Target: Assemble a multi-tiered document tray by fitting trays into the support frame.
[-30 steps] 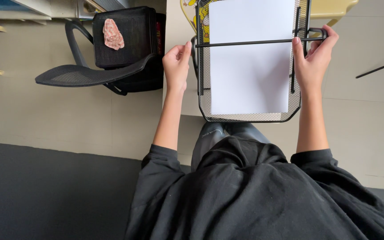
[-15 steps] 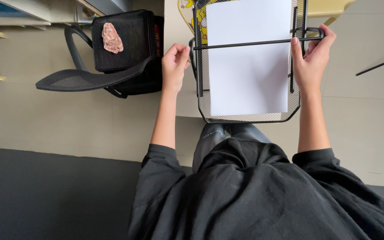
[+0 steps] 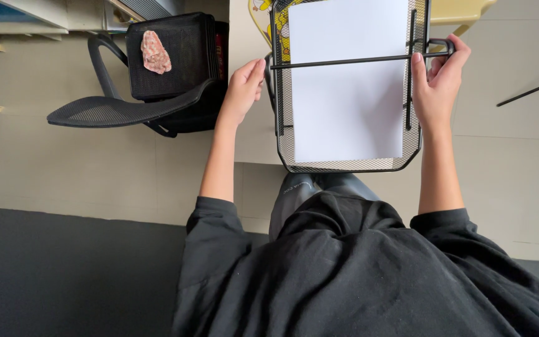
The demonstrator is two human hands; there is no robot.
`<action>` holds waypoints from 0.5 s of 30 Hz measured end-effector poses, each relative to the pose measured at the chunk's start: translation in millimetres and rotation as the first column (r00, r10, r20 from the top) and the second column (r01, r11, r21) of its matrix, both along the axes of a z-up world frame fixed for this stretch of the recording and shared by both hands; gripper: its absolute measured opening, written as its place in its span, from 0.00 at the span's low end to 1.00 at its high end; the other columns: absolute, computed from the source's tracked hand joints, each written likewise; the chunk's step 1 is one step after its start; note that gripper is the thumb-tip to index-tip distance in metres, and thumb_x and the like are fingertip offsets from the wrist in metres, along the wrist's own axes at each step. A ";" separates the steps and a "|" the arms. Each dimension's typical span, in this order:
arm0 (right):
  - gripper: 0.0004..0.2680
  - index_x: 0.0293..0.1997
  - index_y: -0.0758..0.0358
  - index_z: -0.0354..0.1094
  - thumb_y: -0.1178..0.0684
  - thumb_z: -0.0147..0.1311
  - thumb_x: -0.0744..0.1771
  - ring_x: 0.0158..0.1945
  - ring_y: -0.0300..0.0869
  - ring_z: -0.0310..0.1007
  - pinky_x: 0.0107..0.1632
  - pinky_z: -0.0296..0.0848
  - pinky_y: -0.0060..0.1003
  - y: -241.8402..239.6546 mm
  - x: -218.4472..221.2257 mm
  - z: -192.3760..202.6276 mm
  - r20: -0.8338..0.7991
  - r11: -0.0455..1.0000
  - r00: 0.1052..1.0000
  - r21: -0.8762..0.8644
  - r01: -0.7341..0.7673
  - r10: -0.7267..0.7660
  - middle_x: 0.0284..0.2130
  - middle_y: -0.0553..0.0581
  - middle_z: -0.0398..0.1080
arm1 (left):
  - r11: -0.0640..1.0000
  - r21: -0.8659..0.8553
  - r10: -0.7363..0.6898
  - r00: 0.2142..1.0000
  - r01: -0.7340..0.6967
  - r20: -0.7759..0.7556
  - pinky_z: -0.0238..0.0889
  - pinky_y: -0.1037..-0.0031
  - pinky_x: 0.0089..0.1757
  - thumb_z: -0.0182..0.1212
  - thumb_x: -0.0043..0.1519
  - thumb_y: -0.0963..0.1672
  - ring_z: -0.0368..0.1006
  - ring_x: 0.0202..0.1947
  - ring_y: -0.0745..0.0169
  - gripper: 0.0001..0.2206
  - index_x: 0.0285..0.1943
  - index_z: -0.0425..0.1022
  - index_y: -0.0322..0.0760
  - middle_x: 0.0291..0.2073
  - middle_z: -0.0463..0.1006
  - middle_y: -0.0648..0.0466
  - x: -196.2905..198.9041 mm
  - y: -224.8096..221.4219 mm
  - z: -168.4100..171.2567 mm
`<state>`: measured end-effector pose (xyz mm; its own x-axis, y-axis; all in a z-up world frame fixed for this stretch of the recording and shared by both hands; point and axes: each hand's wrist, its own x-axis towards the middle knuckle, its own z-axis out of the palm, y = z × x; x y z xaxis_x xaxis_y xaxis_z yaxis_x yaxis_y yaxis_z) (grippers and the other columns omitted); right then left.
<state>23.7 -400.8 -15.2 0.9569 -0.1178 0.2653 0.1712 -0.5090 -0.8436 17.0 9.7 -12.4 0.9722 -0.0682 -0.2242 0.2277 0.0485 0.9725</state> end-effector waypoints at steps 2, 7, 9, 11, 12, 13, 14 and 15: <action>0.18 0.70 0.68 0.51 0.56 0.60 0.75 0.35 0.32 0.52 0.42 0.58 0.27 0.2 0.9 -1.2 -0.002 1.000 1.000 0.015 -0.003 0.003 0.32 0.47 0.54 | 0.996 -0.077 -0.035 0.999 0.033 -0.017 0.47 0.84 0.24 0.51 0.73 0.50 0.51 0.22 0.80 0.14 0.38 0.69 0.39 0.25 0.59 0.66 -0.5 2.5 1.3; 0.18 0.70 0.67 0.51 0.56 0.59 0.76 0.34 0.32 0.51 0.39 0.57 0.26 0.6 1.2 -3.1 -0.011 0.998 1.000 0.056 0.004 -0.003 0.33 0.46 0.53 | 0.982 -0.152 -0.106 0.994 0.108 0.023 0.48 0.84 0.27 0.52 0.74 0.50 0.52 0.26 0.80 0.14 0.37 0.65 0.40 0.27 0.58 0.65 4.6 8.4 -17.8; 0.18 0.70 0.67 0.51 0.56 0.59 0.76 0.33 0.32 0.49 0.39 0.56 0.26 -0.7 2.7 -6.3 0.007 0.999 1.000 0.052 -0.001 0.000 0.33 0.47 0.53 | 0.984 -0.147 -0.098 0.994 0.104 0.047 0.52 0.84 0.29 0.53 0.74 0.49 0.54 0.27 0.80 0.14 0.37 0.65 0.41 0.27 0.59 0.65 6.8 9.4 -23.0; 0.17 0.70 0.67 0.51 0.56 0.59 0.76 0.33 0.32 0.49 0.39 0.56 0.26 -0.7 3.4 -6.5 0.016 0.999 1.000 0.049 0.001 -0.002 0.33 0.47 0.53 | 0.987 -0.121 -0.098 0.993 0.105 0.063 0.54 0.84 0.29 0.52 0.74 0.49 0.56 0.26 0.79 0.14 0.36 0.65 0.41 0.27 0.59 0.64 8.0 9.0 -26.9; 0.17 0.70 0.67 0.51 0.56 0.59 0.76 0.33 0.32 0.49 0.40 0.56 0.26 -0.9 3.1 -6.7 0.023 0.999 1.000 0.045 0.000 -0.001 0.33 0.47 0.53 | 0.990 -0.094 -0.095 0.992 0.102 0.078 0.56 0.84 0.29 0.52 0.74 0.48 0.58 0.25 0.79 0.14 0.36 0.64 0.41 0.26 0.60 0.64 8.3 8.6 -29.2; 0.17 0.70 0.67 0.51 0.56 0.59 0.76 0.33 0.32 0.49 0.40 0.56 0.26 0.5 2.3 -4.6 0.023 0.999 1.000 0.047 0.001 -0.002 0.33 0.47 0.53 | 0.990 -0.093 -0.097 0.992 0.104 0.077 0.56 0.84 0.29 0.52 0.74 0.48 0.58 0.25 0.79 0.14 0.36 0.64 0.41 0.26 0.60 0.64 8.6 8.5 -29.3; 0.17 0.70 0.67 0.51 0.56 0.58 0.76 0.34 0.32 0.50 0.40 0.56 0.27 1.9 1.3 -2.4 0.015 0.999 1.000 0.046 0.006 -0.007 0.33 0.47 0.54 | 0.988 -0.087 -0.108 0.975 0.127 0.196 0.54 0.83 0.30 0.51 0.75 0.48 0.57 0.26 0.79 0.15 0.36 0.63 0.40 0.28 0.58 0.64 8.8 8.5 -29.3; 0.17 0.70 0.67 0.51 0.55 0.58 0.76 0.34 0.32 0.50 0.41 0.56 0.27 3.3 1.5 0.7 0.011 0.999 1.000 0.045 0.010 -0.011 0.33 0.47 0.54 | 0.986 -0.079 -0.117 0.942 0.148 0.314 0.51 0.83 0.30 0.51 0.76 0.49 0.57 0.26 0.78 0.16 0.36 0.61 0.39 0.29 0.56 0.64 9.8 8.5 -28.9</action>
